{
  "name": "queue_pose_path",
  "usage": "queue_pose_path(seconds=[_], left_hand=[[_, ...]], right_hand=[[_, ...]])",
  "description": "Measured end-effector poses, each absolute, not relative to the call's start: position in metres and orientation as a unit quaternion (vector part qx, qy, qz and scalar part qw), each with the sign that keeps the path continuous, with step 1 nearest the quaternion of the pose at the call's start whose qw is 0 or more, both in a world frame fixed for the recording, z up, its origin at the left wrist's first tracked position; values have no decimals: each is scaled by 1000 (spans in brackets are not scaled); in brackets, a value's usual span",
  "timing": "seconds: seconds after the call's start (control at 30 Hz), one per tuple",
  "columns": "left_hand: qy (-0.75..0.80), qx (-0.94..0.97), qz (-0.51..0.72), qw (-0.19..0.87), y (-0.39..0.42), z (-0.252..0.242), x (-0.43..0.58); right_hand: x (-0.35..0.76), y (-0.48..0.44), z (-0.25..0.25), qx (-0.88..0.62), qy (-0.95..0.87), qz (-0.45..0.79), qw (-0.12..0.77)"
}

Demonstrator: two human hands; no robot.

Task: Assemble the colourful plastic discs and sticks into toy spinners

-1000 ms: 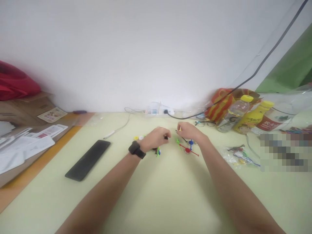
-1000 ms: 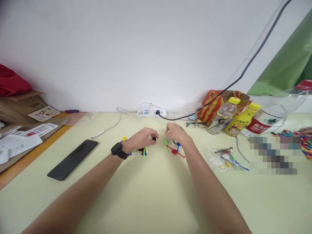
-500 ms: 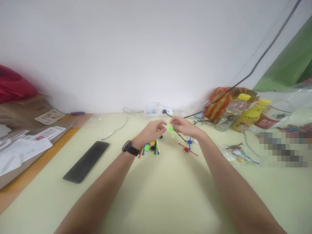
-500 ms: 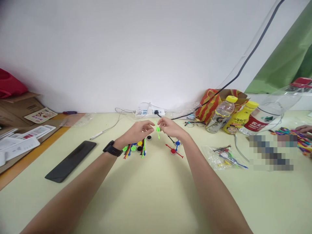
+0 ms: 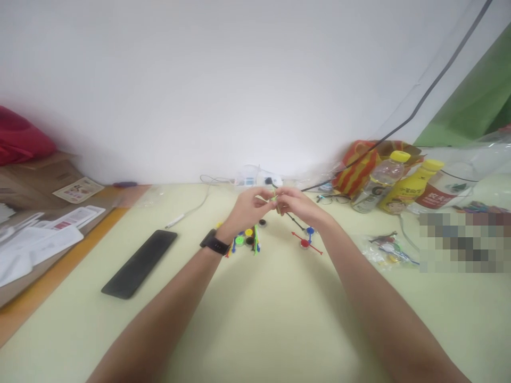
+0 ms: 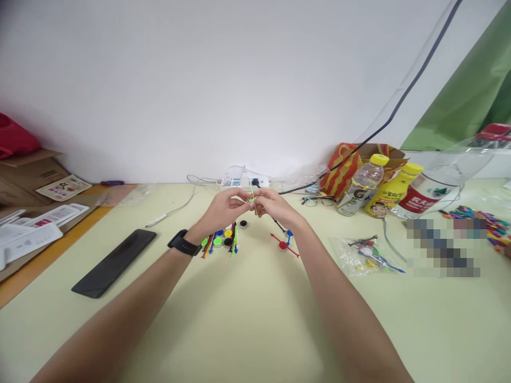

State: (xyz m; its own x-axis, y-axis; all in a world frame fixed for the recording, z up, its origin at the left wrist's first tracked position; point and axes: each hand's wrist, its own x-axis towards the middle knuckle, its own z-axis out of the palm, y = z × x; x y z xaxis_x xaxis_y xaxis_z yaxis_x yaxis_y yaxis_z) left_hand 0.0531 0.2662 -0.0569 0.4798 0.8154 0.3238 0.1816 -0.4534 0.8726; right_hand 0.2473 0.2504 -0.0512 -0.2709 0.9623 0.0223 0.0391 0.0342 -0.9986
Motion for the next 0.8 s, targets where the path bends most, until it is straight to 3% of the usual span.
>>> queue_pose_path(seconds=[0.3,0.63,0.8], left_hand=[[297,809,341,375,260,-53,54],[310,795,365,373,261,-65,60],[309,795,361,377,258,-67,62]], right_hand=[[251,244,-49,-416,-622,550,371],[256,243,-52,-390,-625,587,336],[256,246,-55,-483,-634,516,316]])
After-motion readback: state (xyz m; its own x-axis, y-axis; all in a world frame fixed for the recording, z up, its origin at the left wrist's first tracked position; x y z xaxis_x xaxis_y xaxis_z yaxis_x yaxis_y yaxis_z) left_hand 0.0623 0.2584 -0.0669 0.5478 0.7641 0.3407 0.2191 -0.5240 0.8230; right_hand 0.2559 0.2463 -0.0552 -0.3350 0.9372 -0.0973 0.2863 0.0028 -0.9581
